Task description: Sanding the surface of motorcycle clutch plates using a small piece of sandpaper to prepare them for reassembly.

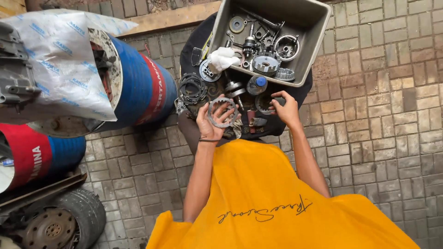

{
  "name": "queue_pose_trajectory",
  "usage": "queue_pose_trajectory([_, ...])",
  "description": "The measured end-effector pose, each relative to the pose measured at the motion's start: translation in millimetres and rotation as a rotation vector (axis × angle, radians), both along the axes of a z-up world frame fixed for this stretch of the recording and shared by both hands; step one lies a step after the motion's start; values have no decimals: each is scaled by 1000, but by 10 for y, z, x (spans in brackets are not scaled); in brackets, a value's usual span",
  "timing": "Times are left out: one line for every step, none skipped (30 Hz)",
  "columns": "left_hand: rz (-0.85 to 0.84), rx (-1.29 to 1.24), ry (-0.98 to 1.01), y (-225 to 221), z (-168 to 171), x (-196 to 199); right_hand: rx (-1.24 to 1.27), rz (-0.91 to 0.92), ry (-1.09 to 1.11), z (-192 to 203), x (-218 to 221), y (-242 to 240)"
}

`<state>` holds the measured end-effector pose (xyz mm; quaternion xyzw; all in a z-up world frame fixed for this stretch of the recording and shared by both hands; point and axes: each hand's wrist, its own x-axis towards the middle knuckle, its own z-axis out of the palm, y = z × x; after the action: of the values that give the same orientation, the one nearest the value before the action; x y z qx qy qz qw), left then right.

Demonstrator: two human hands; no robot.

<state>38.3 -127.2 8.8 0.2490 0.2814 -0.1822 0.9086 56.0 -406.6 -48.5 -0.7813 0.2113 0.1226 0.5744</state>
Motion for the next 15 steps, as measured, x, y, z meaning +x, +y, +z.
queue_pose_trajectory([5,4,2,-16,-36,9,4,5,2,-122,1,-63])
queue_pose_trajectory([19,-15,-32,-47,-72,33,-207,112,15,-234,1,-144])
queue_pose_trajectory([34,-34,-66,-79,-106,62,-417,218,28,-344,4,-226])
queue_pose_trajectory([34,-36,-67,-90,-145,98,-419,218,27,-436,34,-242])
queue_pose_trajectory([33,-25,-75,-99,-180,134,-543,239,94,-526,63,-255])
queue_pose_trajectory([36,-12,-88,-96,-214,183,-665,261,155,-618,122,-255])
queue_pose_trajectory([40,-13,-93,-76,-251,211,-667,263,148,-655,148,-239])
queue_pose_trajectory([33,22,-70,-63,-288,219,-685,246,186,-690,151,-230])
queue_pose_trajectory([25,57,-47,-48,-330,228,-702,230,224,-731,156,-219])
queue_pose_trajectory([30,57,-43,-24,-331,219,-703,235,225,-802,171,-230])
queue_pose_trajectory([40,86,-37,-1,-335,211,-733,221,242,-876,186,-241])
queue_pose_trajectory([48,117,-39,37,-337,250,-760,202,252,-957,249,-235])
queue_pose_trajectory([50,120,-42,38,-409,246,-758,203,247,-957,278,-248])
queue_pose_trajectory([57,139,-56,41,-480,230,-765,205,278,-953,297,-259])
queue_pose_trajectory([64,159,-70,49,-553,214,-772,206,308,-952,317,-266])
